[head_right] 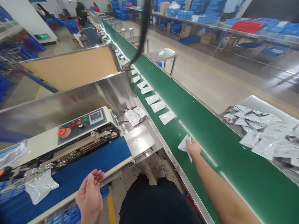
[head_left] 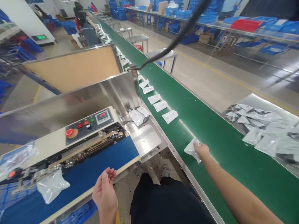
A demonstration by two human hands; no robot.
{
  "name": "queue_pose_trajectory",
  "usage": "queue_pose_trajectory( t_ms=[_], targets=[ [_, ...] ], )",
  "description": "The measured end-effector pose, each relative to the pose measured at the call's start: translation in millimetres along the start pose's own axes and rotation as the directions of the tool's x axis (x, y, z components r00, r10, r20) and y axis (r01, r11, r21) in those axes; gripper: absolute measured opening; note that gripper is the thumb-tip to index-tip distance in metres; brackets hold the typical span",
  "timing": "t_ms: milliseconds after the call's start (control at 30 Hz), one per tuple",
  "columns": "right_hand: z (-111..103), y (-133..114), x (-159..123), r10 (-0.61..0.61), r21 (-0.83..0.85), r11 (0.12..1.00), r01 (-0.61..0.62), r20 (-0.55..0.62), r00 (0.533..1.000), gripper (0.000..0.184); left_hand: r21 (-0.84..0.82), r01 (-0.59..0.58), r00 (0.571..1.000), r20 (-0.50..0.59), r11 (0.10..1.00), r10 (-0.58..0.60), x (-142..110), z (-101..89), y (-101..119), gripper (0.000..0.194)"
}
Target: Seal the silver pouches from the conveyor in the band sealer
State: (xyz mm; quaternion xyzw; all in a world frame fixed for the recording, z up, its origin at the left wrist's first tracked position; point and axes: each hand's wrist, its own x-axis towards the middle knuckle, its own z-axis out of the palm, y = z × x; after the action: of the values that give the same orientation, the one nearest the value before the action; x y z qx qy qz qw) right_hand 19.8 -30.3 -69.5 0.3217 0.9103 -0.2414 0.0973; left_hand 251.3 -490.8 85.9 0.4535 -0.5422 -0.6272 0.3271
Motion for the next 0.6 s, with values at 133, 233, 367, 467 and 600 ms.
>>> queue_pose_trajectory(
  t_ms=[133, 233, 367, 467, 600],
  targets=[
    [7, -107, 7, -0.353, 0.061, 0.935, 0.348, 0.098, 0.931, 0.052, 0.114, 0.023, 0.997, -0.074, 0.993, -0.015, 10, -34.6, 3, 0.059],
    [19, -204, -5, -0.681, 0.183, 0.731, 0.658, 0.259, 0.684, 0.057, 0.18, 0.06, 0.996, -0.069, 0.982, -0.049, 22, -52.0, 8, 0.069],
    [51, -303, -33, -0.724, 0.306, 0.657, 0.689, 0.509, 0.465, 0.053, 0.199, 0.066, 0.997, -0.056, 0.978, -0.056, 39, -61.0, 19, 0.072],
    [85, -330, -52, -0.725, 0.388, 0.672, 0.631, 0.52, 0.452, 0.056, 0.201, 0.078, 0.995, -0.081, 0.977, -0.063, 43, -64.7, 23, 0.07],
    [124, -316, -66, -0.67, 0.574, 0.715, 0.399, 0.399, 0.627, 0.086, 0.216, 0.072, 0.986, -0.164, 0.974, -0.036, 32, -67.3, 17, 0.067]
  ],
)
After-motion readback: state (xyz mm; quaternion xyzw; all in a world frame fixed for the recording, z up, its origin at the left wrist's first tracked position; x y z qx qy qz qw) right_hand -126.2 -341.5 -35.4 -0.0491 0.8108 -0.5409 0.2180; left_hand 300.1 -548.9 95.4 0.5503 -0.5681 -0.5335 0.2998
